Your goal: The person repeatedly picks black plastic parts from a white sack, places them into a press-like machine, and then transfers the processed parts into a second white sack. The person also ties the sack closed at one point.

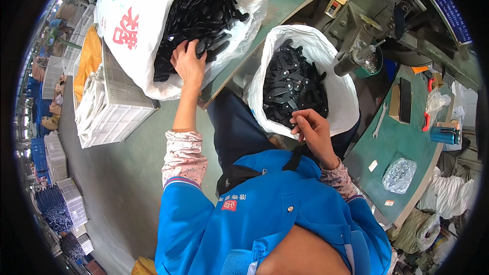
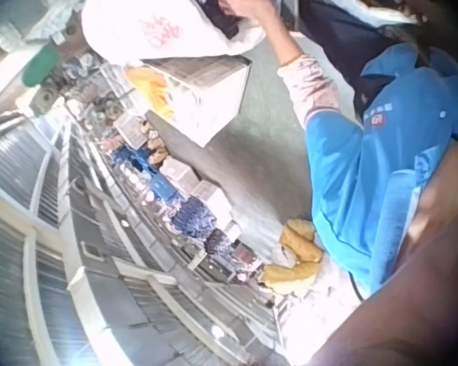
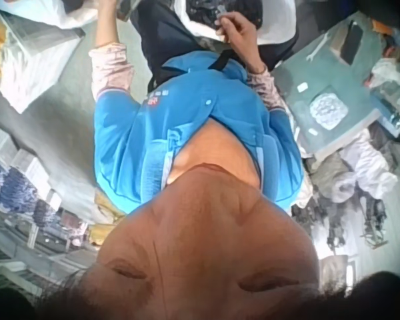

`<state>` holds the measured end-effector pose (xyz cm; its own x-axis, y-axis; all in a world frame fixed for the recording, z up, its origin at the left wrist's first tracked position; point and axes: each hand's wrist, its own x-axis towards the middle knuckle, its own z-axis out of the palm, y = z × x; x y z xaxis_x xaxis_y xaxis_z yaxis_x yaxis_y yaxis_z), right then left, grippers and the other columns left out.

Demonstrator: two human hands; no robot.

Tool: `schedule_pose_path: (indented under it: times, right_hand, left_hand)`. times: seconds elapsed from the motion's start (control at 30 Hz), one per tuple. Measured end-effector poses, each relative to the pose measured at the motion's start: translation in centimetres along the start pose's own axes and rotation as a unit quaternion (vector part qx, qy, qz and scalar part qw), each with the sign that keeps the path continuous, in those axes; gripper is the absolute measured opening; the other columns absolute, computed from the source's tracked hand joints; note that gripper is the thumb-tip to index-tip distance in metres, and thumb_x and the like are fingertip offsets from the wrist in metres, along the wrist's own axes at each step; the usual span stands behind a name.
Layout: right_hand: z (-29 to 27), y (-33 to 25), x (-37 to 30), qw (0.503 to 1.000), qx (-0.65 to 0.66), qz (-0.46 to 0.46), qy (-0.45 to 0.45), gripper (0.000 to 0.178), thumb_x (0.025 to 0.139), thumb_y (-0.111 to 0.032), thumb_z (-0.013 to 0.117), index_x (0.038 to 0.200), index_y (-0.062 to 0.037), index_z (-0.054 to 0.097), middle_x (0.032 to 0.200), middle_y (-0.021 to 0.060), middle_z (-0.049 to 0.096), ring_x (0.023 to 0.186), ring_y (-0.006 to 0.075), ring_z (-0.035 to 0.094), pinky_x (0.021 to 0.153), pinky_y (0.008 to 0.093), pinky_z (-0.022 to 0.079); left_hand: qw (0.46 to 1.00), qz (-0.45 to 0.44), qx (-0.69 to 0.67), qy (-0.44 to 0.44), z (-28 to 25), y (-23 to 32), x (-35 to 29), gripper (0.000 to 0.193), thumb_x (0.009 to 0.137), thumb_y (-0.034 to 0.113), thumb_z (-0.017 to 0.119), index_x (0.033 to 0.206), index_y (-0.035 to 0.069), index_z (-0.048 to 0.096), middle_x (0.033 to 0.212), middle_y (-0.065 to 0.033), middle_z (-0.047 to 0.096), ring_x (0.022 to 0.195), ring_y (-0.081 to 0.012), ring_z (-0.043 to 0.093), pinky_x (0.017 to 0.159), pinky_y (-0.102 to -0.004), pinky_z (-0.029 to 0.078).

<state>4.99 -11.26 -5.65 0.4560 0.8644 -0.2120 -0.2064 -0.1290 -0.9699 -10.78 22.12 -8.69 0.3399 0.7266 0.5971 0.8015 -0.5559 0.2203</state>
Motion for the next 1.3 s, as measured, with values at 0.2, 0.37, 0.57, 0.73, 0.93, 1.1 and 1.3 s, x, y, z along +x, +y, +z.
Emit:
schedule_pose_path:
  times: [0.2,0.37,0.57,0.73,0.93,1.1,1.3]
  right_hand:
    - [0.3,-1.8,2.7,0.993,-0.1,-0.057,-0.008,0.015,0.092,-0.008,0.056,0.1,0.0025,0.063,0.082,0.0069,0.064,0.065,0.0089,0.061,0.051,0.0201,0.044]
    - [1.3,-5.3,12.5,0.973,-0.157,-0.168,-0.033,0.021,0.09,-0.014,0.058,0.101,0.0021,0.065,0.08,0.0088,0.067,0.061,0.0119,0.064,0.056,0.0246,0.048]
    - [5.6,-6.4,24.2,0.94,-0.312,-0.132,0.026,0.028,0.087,-0.025,0.062,0.092,0.0018,0.066,0.065,0.0109,0.067,0.056,0.0214,0.065,0.059,0.0332,0.051]
    - [8.2,-5.6,27.2,0.915,-0.391,-0.074,0.069,0.033,0.083,-0.034,0.065,0.086,-0.0018,0.067,0.064,0.0115,0.066,0.069,0.0297,0.066,0.07,0.0405,0.051]
    - [8.9,-3.6,27.9,0.911,-0.371,-0.097,0.149,0.027,0.08,-0.033,0.065,0.085,-0.0069,0.068,0.081,0.0167,0.068,0.083,0.0364,0.064,0.074,0.044,0.05]
    - [9.5,-4.3,28.0,0.896,-0.409,-0.104,0.141,0.029,0.081,-0.032,0.065,0.088,-0.0039,0.063,0.083,0.0185,0.067,0.082,0.039,0.064,0.075,0.0474,0.048]
    - [10.1,-3.9,26.8,0.808,-0.538,-0.2,0.133,0.033,0.082,-0.025,0.065,0.097,-0.0002,0.049,0.082,0.0233,0.065,0.08,0.0411,0.064,0.072,0.0491,0.048]
  left_hand:
    - [0.99,-0.048,-0.128,-0.018,-2.2,-0.9,0.5,0.033,0.074,0.022,0.076,0.102,0.007,0.066,0.104,-0.0146,0.064,0.1,-0.0321,0.058,0.088,-0.0371,0.045]
    - [0.973,-0.07,-0.215,0.046,-4.0,-3.6,1.8,0.032,0.075,0.021,0.075,0.098,0.001,0.065,0.108,-0.0173,0.063,0.102,-0.0299,0.06,0.092,-0.0354,0.044]
    - [0.954,-0.128,-0.269,-0.014,-6.0,-1.8,4.0,0.032,0.077,0.018,0.073,0.098,-0.003,0.063,0.091,-0.0153,0.066,0.085,-0.0215,0.062,0.083,-0.0307,0.046]
    - [0.987,0.022,-0.156,0.028,-3.0,-3.0,2.4,0.03,0.071,0.015,0.074,0.096,0.003,0.064,0.103,-0.0162,0.063,0.1,-0.0336,0.059,0.088,-0.0383,0.046]
    - [0.992,0.047,-0.084,-0.075,-1.9,-2.5,1.6,0.047,0.066,0.015,0.075,0.111,0.014,0.063,0.121,-0.0084,0.055,0.114,-0.0289,0.048,0.096,-0.0406,0.036]
    - [0.991,0.054,-0.03,-0.119,-2.2,-1.3,2.6,0.046,0.064,0.011,0.076,0.108,0.011,0.062,0.12,-0.0095,0.056,0.11,-0.0303,0.05,0.093,-0.0406,0.039]
    - [0.987,0.077,-0.14,0.014,-3.4,-2.0,2.1,0.029,0.071,0.009,0.073,0.097,0.005,0.064,0.116,-0.0147,0.059,0.105,-0.0342,0.056,0.09,-0.0394,0.045]
